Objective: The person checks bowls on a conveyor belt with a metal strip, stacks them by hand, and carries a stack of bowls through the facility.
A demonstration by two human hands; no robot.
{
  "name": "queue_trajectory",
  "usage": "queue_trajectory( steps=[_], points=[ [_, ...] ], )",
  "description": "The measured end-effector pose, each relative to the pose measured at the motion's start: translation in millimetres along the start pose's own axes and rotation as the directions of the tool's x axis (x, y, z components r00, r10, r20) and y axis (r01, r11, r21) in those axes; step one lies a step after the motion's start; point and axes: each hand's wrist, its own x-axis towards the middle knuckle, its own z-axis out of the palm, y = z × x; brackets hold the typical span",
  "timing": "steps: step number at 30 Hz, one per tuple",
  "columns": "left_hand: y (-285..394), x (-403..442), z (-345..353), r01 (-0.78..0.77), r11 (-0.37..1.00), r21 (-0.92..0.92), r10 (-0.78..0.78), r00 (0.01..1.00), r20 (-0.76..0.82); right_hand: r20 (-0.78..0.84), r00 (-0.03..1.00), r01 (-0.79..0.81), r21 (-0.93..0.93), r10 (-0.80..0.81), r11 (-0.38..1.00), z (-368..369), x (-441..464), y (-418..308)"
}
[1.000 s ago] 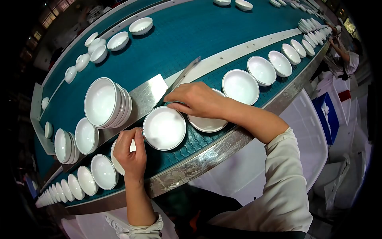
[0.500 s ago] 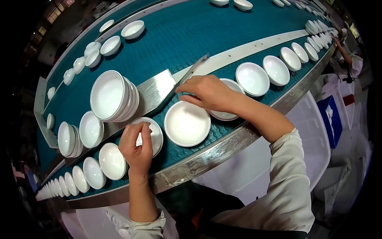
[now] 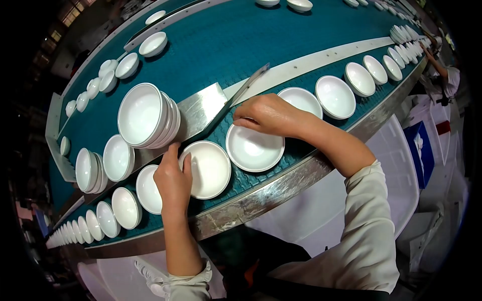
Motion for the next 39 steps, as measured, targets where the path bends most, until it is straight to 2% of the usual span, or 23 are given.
queue_trajectory(
  steps=[1, 3, 4, 5, 7, 8, 9, 11, 13, 15, 17, 19, 20, 21, 23, 24, 27, 29, 34, 35, 37, 38, 39],
  points=[
    [1, 1, -1, 0.000, 1.000, 0.001, 0.000, 1.000, -0.001, -0.001, 1.000, 0.001, 0.000, -0.001, 1.000, 1, 0, 0],
    [2, 2, 0, -0.076, 0.995, 0.061, 0.083, 0.989, -0.125, -0.027, 0.999, 0.025, 0.078, -0.022, 0.997, 4, -1, 0],
    [2, 3, 0, -0.135, 0.978, 0.158, 0.158, 0.977, -0.144, -0.028, 0.999, 0.025, 0.079, -0.023, 0.997, 5, -1, 1],
    [5, 3, -1, -0.135, 0.978, 0.159, 0.158, 0.977, -0.142, -0.065, 0.998, 0.020, 0.077, -0.015, 0.997, 4, -1, 1],
    [11, 4, -2, -0.254, 0.967, 0.003, 0.252, 0.958, -0.137, -0.102, 0.995, 0.015, 0.076, -0.007, 0.997, 5, -1, 5],
    [13, 4, 0, -0.325, 0.944, -0.047, 0.319, 0.941, -0.111, -0.191, 0.981, 0.035, 0.036, -0.027, 0.999, 8, 0, 9],
    [13, 2, 2, -0.324, 0.945, -0.046, 0.318, 0.942, -0.111, -0.277, 0.960, 0.051, -0.004, -0.050, 0.999, 9, 1, 11],
    [7, -5, 11, -0.297, 0.949, -0.110, 0.307, 0.948, 0.087, -0.267, 0.963, 0.037, -0.030, -0.044, 0.999, 11, 0, 14],
    [-4, -7, 14, -0.279, 0.959, -0.060, 0.284, 0.951, 0.123, -0.222, 0.975, 0.008, -0.095, -0.029, 0.995, 13, -1, 20],
    [-12, -8, 13, -0.171, 0.985, -0.024, 0.172, 0.966, 0.192, -0.168, 0.986, -0.025, -0.120, 0.004, 0.992, 13, 0, 19],
    [-11, -7, 11, -0.169, 0.985, -0.021, 0.170, 0.968, 0.184, -0.130, 0.991, -0.007, -0.053, 0.000, 0.999, 14, 1, 18],
    [0, -4, 5, -0.174, 0.980, -0.094, 0.178, 0.983, 0.042, -0.103, 0.995, -0.017, -0.047, 0.012, 0.999, 12, 3, 15],
    [4, -3, 4, -0.137, 0.981, -0.140, 0.145, 0.988, 0.047, -0.077, 0.997, -0.034, -0.032, 0.031, 0.999, 9, 2, 14],
    [5, -1, 8, -0.230, 0.961, -0.156, 0.233, 0.973, -0.001, -0.089, 0.995, -0.038, -0.037, 0.034, 0.999, 6, 1, 15],
    [14, 2, 11, -0.267, 0.948, -0.174, 0.285, 0.954, 0.092, -0.194, 0.979, -0.066, -0.034, 0.058, 0.997, 3, 1, 19],
    [16, 3, 15, -0.292, 0.943, -0.157, 0.314, 0.940, 0.135, -0.287, 0.958, -0.007, -0.061, -0.011, 0.998, 9, 2, 28],
    [39, 14, 13, -0.357, 0.924, -0.135, 0.378, 0.906, 0.190, -0.332, 0.943, -0.023, -0.078, -0.004, 0.997, 10, 4, 40],
    [53, 25, 29, -0.437, 0.887, -0.147, 0.453, 0.886, 0.101, -0.360, 0.933, -0.022, -0.096, -0.014, 0.995, 9, 4, 43],
    [49, 15, 64, -0.371, 0.913, -0.171, 0.401, 0.895, 0.196, -0.361, 0.933, -0.018, -0.095, -0.017, 0.995, 8, 0, 36],
    [44, 14, 66, -0.391, 0.893, -0.223, 0.427, 0.893, 0.143, -0.347, 0.937, -0.002, -0.090, -0.029, 0.996, 8, -1, 33],
    [34, 15, 62, -0.316, 0.907, -0.277, 0.375, 0.906, 0.194, -0.369, 0.927, 0.047, -0.078, -0.073, 0.996, 12, -2, 27],
    [37, 14, 57, -0.223, 0.932, -0.287, 0.292, 0.929, 0.226, -0.356, 0.932, 0.048, -0.065, -0.068, 0.997, 11, -1, 23],
    [37, 16, 55, -0.220, 0.931, -0.290, 0.290, 0.930, 0.225, -0.344, 0.937, 0.048, -0.052, -0.063, 0.997, 10, -2, 20]
  ],
)
